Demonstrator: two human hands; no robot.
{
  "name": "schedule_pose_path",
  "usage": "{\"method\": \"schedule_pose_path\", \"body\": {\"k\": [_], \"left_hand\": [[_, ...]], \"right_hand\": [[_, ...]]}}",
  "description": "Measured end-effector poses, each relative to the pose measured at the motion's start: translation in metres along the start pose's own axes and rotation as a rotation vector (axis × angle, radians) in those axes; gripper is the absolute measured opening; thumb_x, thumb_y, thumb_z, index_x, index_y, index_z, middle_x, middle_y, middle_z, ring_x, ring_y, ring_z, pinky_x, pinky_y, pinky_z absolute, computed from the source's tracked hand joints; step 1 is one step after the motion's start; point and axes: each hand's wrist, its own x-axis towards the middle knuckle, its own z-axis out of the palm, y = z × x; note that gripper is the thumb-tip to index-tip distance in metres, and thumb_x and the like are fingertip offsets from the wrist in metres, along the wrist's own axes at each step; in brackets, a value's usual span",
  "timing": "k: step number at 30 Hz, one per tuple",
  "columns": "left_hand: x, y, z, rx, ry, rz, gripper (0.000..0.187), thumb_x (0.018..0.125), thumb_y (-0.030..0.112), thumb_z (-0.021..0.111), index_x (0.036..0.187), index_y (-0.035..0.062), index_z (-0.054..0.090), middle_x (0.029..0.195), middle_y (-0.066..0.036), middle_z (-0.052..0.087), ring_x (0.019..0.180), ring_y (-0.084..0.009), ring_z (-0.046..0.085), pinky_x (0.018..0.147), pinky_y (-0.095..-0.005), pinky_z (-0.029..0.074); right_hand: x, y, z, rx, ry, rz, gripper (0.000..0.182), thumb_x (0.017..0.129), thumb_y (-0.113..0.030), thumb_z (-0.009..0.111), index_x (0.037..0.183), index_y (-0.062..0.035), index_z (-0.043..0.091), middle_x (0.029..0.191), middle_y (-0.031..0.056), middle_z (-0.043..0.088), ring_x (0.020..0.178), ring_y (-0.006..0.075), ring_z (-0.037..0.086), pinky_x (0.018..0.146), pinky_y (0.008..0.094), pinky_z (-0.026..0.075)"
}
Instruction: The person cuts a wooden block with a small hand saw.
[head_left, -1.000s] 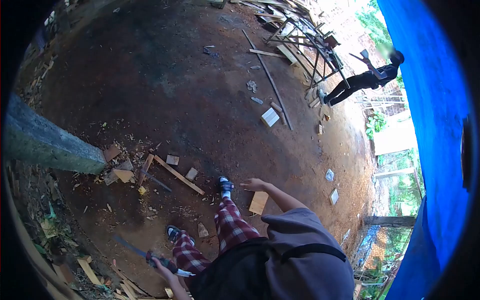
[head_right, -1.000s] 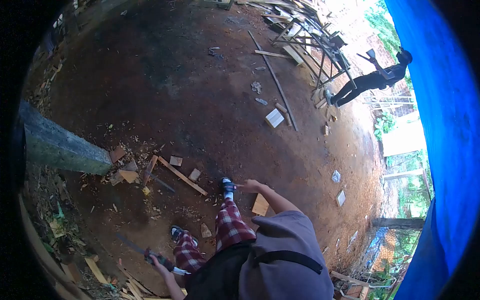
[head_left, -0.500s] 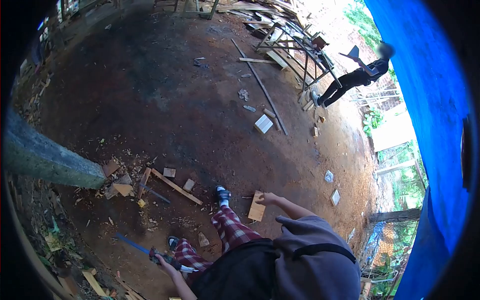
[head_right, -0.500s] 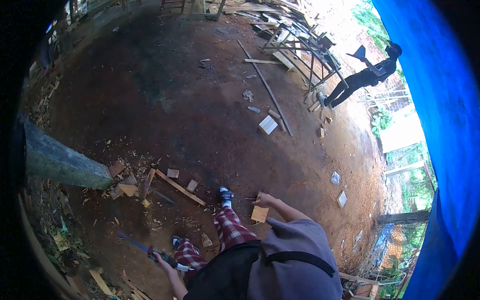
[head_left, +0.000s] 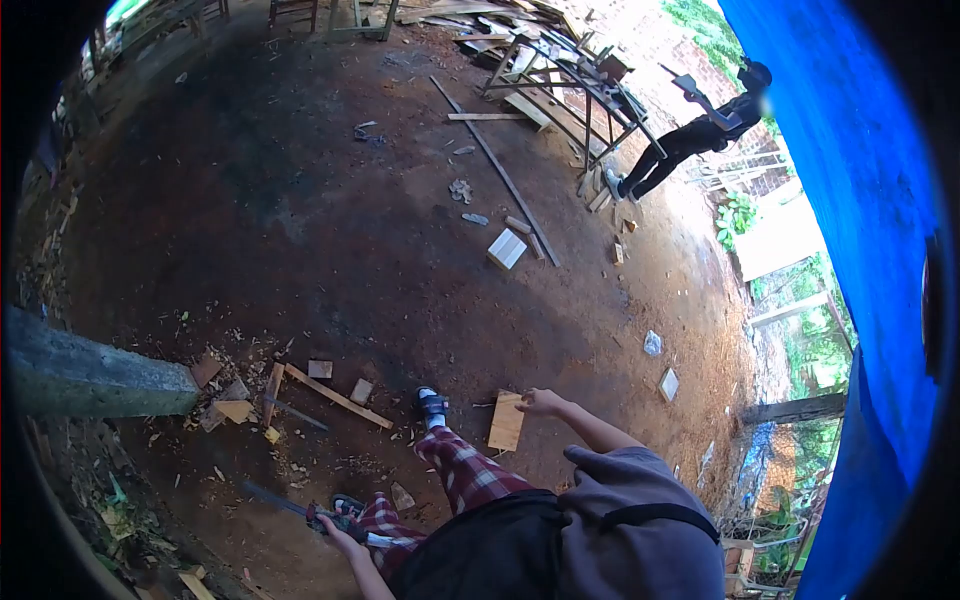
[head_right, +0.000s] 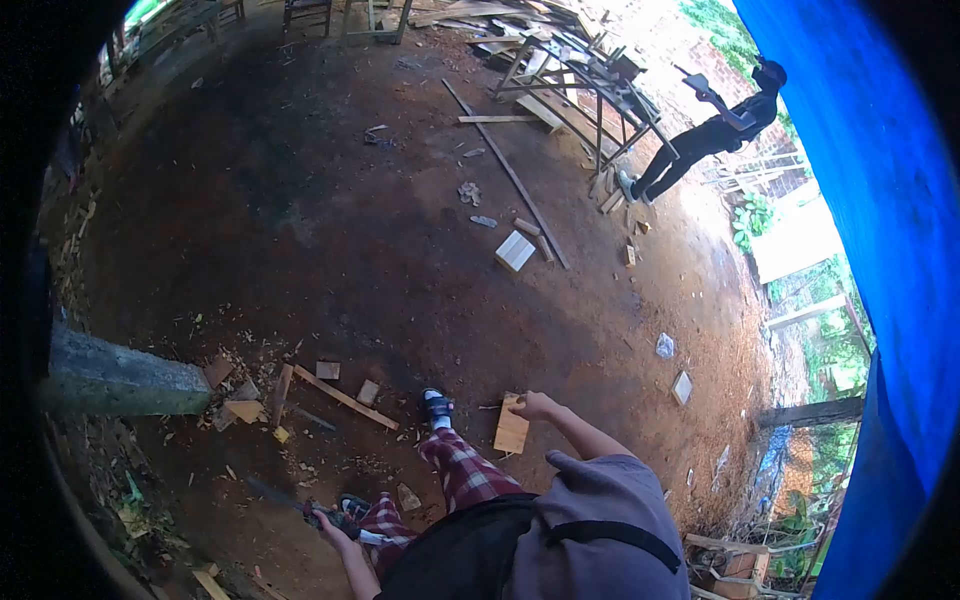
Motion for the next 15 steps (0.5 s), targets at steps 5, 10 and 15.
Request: {"method": "schedule_pose_path", "body": {"k": [5,10,15], "left_hand": [[-0.007,-0.014,0.018,0.028,0.003,0.029,0.061,0.085,0.05,0.058,0.125,0.0058,0.044,0.091,-0.009,0.057,0.07,-0.0182,0.058,0.056,-0.0288,0.051],[-0.031,-0.006,0.032,0.075,-0.03,-0.006,0.058,0.088,0.046,0.055,0.129,0.007,0.042,0.101,-0.006,0.058,0.085,-0.0145,0.058,0.068,-0.0277,0.048],[-0.01,-0.021,0.009,0.112,-0.041,-0.009,0.066,0.088,0.048,0.053,0.135,0.0044,0.037,0.11,-0.01,0.058,0.093,-0.0183,0.059,0.083,-0.033,0.046]], "right_hand": [[0.002,0.009,0.0,0.014,0.021,0.018,0.064,0.079,-0.056,0.054,0.12,-0.0075,0.057,0.12,0.0205,0.055,0.11,0.0357,0.054,0.094,0.0399,0.043],[0.012,0.033,0.015,0.024,-0.045,0.054,0.065,0.078,-0.056,0.054,0.12,-0.0067,0.057,0.12,0.0201,0.056,0.11,0.0348,0.054,0.094,0.0396,0.043],[0.009,0.032,0.025,-0.007,-0.059,0.062,0.064,0.08,-0.055,0.052,0.12,-0.0059,0.056,0.12,0.0192,0.056,0.111,0.0343,0.053,0.094,0.0394,0.043]]}}
